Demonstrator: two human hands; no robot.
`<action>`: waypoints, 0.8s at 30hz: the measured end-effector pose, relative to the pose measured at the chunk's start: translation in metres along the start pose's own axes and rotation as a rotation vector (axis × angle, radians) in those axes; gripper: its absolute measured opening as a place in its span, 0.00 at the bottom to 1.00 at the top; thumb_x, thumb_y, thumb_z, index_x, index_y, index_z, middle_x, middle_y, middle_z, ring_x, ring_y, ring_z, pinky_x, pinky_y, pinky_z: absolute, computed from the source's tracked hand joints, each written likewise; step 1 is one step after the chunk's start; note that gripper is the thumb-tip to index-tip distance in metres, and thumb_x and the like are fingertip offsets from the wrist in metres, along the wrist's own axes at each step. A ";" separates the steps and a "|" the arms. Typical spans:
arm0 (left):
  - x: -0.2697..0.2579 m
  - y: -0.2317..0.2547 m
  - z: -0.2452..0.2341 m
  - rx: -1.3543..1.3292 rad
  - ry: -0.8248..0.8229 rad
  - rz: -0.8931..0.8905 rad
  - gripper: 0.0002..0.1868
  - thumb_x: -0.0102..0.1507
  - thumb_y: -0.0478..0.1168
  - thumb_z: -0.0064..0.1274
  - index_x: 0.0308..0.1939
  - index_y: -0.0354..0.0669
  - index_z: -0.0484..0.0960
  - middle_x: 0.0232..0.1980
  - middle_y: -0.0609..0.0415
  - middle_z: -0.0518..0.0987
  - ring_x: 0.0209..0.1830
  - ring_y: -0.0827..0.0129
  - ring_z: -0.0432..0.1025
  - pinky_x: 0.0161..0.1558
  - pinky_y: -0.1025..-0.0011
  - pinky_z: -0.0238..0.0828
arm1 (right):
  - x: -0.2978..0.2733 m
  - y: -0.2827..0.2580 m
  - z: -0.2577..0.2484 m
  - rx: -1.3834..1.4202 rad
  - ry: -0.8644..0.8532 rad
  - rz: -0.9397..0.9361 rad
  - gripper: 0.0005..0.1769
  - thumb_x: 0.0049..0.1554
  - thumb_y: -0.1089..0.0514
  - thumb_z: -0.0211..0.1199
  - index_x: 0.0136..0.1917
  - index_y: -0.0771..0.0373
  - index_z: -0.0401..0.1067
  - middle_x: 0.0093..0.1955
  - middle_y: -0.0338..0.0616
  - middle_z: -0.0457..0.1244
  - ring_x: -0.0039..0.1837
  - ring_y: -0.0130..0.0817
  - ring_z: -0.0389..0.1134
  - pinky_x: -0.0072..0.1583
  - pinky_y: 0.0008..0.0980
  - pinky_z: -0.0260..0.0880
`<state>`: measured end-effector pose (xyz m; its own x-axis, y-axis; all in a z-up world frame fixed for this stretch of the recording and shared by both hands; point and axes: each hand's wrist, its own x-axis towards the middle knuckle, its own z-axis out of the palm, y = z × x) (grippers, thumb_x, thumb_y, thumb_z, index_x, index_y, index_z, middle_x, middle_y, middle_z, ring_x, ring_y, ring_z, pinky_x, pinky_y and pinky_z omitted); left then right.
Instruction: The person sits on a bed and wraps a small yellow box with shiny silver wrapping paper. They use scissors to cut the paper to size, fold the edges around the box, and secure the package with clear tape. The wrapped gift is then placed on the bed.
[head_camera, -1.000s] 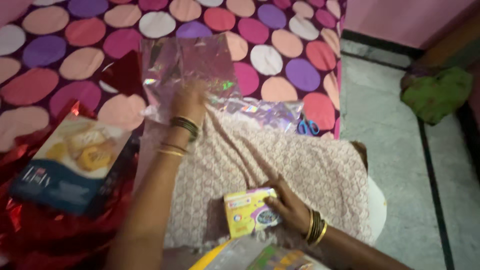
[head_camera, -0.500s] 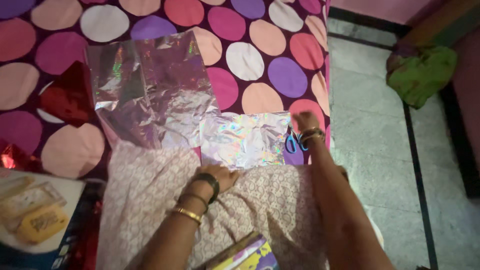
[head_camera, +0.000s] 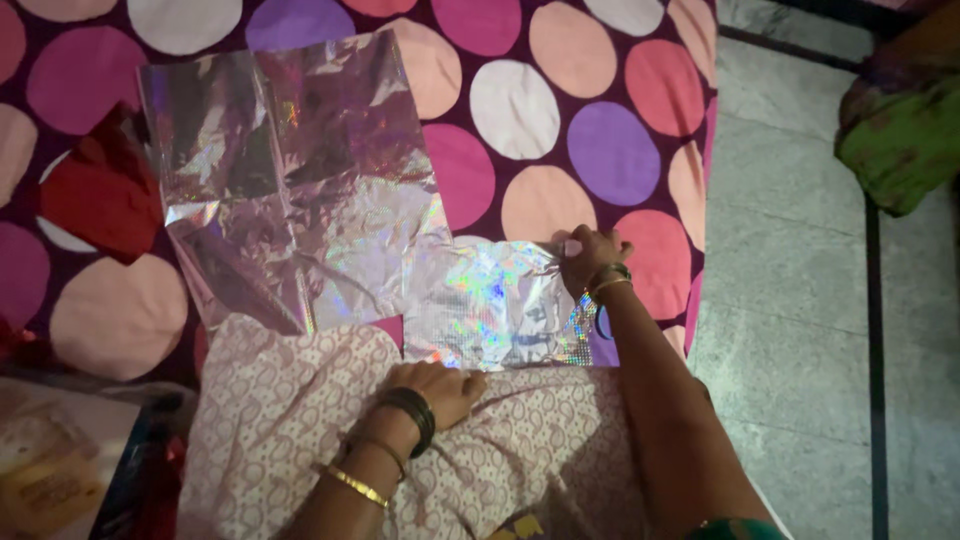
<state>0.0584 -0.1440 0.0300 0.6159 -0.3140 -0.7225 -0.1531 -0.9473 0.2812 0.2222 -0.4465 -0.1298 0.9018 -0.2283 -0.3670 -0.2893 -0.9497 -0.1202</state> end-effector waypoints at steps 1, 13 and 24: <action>0.004 -0.001 0.001 -0.006 0.001 0.000 0.35 0.69 0.64 0.27 0.49 0.47 0.86 0.56 0.42 0.82 0.59 0.49 0.75 0.63 0.52 0.68 | -0.001 -0.001 0.000 -0.044 0.032 -0.044 0.22 0.56 0.44 0.67 0.63 0.45 0.73 0.64 0.39 0.65 0.74 0.44 0.56 0.73 0.62 0.47; 0.023 -0.047 0.015 -0.529 0.560 -0.224 0.38 0.66 0.66 0.44 0.76 0.54 0.64 0.57 0.36 0.81 0.59 0.41 0.75 0.59 0.49 0.72 | -0.260 -0.027 -0.160 0.006 0.906 -1.069 0.03 0.58 0.61 0.65 0.45 0.56 0.71 0.41 0.34 0.67 0.48 0.33 0.69 0.70 0.53 0.57; -0.119 -0.080 0.007 -0.643 1.155 0.779 0.26 0.51 0.38 0.70 0.51 0.36 0.79 0.46 0.44 0.82 0.48 0.60 0.77 0.52 0.65 0.75 | -0.447 0.055 -0.207 1.187 0.532 -0.786 0.09 0.59 0.70 0.65 0.49 0.67 0.66 0.47 0.53 0.69 0.44 0.33 0.70 0.41 0.28 0.69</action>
<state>-0.0083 -0.0315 0.0890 0.8351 -0.1971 0.5135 -0.5500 -0.2934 0.7819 -0.1306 -0.4410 0.2185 0.8779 -0.0570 0.4754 0.4557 -0.2056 -0.8661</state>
